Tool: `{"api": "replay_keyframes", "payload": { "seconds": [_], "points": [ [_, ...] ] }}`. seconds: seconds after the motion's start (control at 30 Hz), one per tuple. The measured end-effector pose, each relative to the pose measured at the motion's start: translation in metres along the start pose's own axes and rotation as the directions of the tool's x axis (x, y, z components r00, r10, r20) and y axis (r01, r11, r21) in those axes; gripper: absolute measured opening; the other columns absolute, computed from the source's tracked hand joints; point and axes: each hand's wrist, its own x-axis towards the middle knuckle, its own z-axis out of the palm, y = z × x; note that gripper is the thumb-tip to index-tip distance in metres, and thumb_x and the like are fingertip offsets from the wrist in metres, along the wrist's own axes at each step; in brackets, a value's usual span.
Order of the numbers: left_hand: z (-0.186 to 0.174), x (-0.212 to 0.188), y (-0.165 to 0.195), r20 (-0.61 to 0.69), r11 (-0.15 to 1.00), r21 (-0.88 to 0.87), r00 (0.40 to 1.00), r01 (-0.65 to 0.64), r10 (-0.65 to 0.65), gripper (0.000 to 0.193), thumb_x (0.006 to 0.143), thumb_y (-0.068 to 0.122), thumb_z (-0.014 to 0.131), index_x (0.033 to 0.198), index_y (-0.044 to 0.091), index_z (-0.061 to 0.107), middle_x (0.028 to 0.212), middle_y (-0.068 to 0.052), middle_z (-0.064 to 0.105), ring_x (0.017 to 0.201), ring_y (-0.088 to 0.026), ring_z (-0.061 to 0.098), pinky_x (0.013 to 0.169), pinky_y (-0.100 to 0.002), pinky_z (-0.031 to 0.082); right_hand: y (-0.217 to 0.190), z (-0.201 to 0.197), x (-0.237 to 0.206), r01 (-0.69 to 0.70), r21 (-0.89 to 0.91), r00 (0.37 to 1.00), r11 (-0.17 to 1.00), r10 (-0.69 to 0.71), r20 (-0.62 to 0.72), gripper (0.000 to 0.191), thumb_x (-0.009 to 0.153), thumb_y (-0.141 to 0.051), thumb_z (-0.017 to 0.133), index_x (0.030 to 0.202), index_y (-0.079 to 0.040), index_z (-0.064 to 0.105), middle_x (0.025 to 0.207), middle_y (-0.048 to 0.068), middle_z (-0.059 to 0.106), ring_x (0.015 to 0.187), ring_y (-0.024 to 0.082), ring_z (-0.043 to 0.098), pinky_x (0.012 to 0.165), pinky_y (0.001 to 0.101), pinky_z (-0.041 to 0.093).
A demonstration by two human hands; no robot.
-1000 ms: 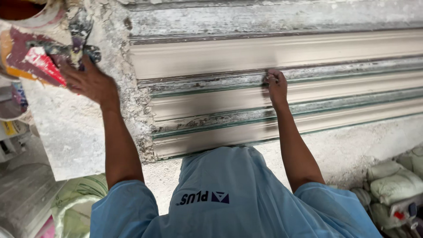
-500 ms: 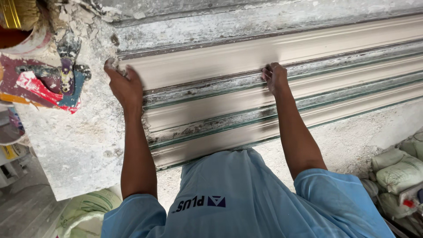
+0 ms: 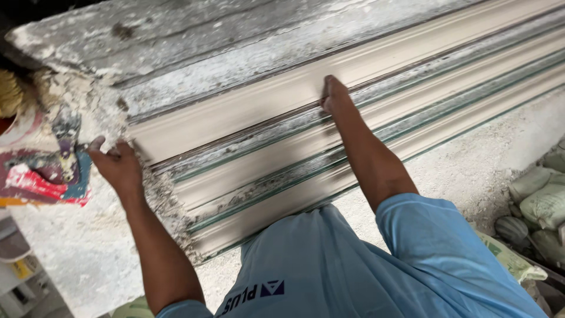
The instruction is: The person brushes dust off long plaster cornice moldings with a green brush, then carries the moldings one at a time and leans them against a wall with other finished pieces. The person then scrapes accumulated plaster residue off the workbench surface with an orange scraper.
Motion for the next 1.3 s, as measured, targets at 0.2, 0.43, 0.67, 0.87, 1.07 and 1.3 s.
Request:
{"api": "replay_keyframes", "payload": {
  "seconds": [0.2, 0.43, 0.67, 0.87, 1.07, 1.3],
  "points": [
    [0.045, -0.025, 0.030, 0.013, 0.418, 0.867, 0.851, -0.271, 0.525, 0.070, 0.106, 0.032, 0.054, 0.145, -0.021, 0.029, 0.146, -0.042, 0.047, 0.132, -0.053, 0.044, 0.109, -0.058, 0.038, -0.017, -0.002, -0.008, -0.051, -0.089, 0.999, 0.995, 0.050, -0.014, 0.036, 0.088, -0.031, 0.081, 0.111, -0.011, 0.062, 0.101, 0.011, 0.050, 0.075, 0.025, 0.045, 0.063, 0.0444, 0.044],
    [0.267, -0.147, 0.123, 0.551, 0.589, 0.346, 0.666, -0.731, 0.503, 0.059, 0.092, 0.020, 0.068, 0.146, 0.003, 0.051, 0.148, -0.028, 0.051, 0.143, -0.047, 0.038, 0.117, -0.060, 0.028, -0.035, -0.015, -0.001, 0.014, 0.059, 0.971, 0.998, -0.028, 0.239, 0.049, 0.094, -0.022, 0.082, 0.126, 0.005, 0.058, 0.098, 0.013, 0.049, 0.081, 0.022, 0.050, 0.098, 0.0419, 0.058],
    [0.414, -0.157, 0.185, 0.717, 0.247, 0.490, 0.548, -0.836, 0.431, 0.043, 0.101, 0.012, 0.067, 0.144, 0.011, 0.061, 0.119, -0.018, 0.068, 0.111, -0.037, 0.064, 0.098, -0.051, 0.050, -0.084, -0.056, 0.035, -0.092, -0.061, 0.725, 0.994, 0.109, 0.680, 0.041, 0.097, -0.033, 0.066, 0.127, -0.005, 0.059, 0.096, 0.013, 0.060, 0.099, 0.034, 0.062, 0.096, 0.0505, 0.056],
    [0.433, -0.164, 0.172, 0.586, 0.289, 0.535, 0.595, -0.794, 0.550, 0.019, 0.103, 0.016, 0.068, 0.122, 0.016, 0.071, 0.114, -0.010, 0.071, 0.106, -0.033, 0.068, 0.086, -0.046, 0.057, -0.172, -0.162, 0.169, -0.175, -0.251, 0.292, 0.952, 0.294, 0.910, 0.071, 0.101, -0.045, 0.063, 0.155, -0.006, 0.038, 0.159, 0.024, 0.047, 0.143, 0.041, 0.051, 0.121, 0.0559, 0.043],
    [0.444, -0.180, 0.166, 0.547, 0.242, 0.613, 0.625, -0.752, 0.557, 0.021, 0.106, 0.011, 0.063, 0.127, 0.012, 0.069, 0.120, -0.013, 0.070, 0.117, -0.036, 0.065, 0.102, -0.047, 0.054, -0.391, -0.298, 0.361, -0.030, 0.190, 0.782, 0.981, -0.095, 0.616, 0.059, 0.096, -0.035, 0.071, 0.141, -0.006, 0.048, 0.141, 0.021, 0.056, 0.131, 0.038, 0.059, 0.116, 0.0595, 0.047],
    [0.454, -0.184, 0.162, 0.511, 0.220, 0.704, 0.697, -0.675, 0.503, 0.030, 0.104, 0.006, 0.062, 0.132, 0.015, 0.069, 0.129, -0.011, 0.069, 0.125, -0.035, 0.064, 0.113, -0.049, 0.049, -0.534, -0.343, 0.453, 0.228, 0.468, 0.843, 0.854, -0.414, 0.345, 0.044, 0.104, -0.009, 0.071, 0.140, 0.008, 0.054, 0.125, 0.022, 0.064, 0.120, 0.041, 0.062, 0.107, 0.0585, 0.055]
  ]
}}
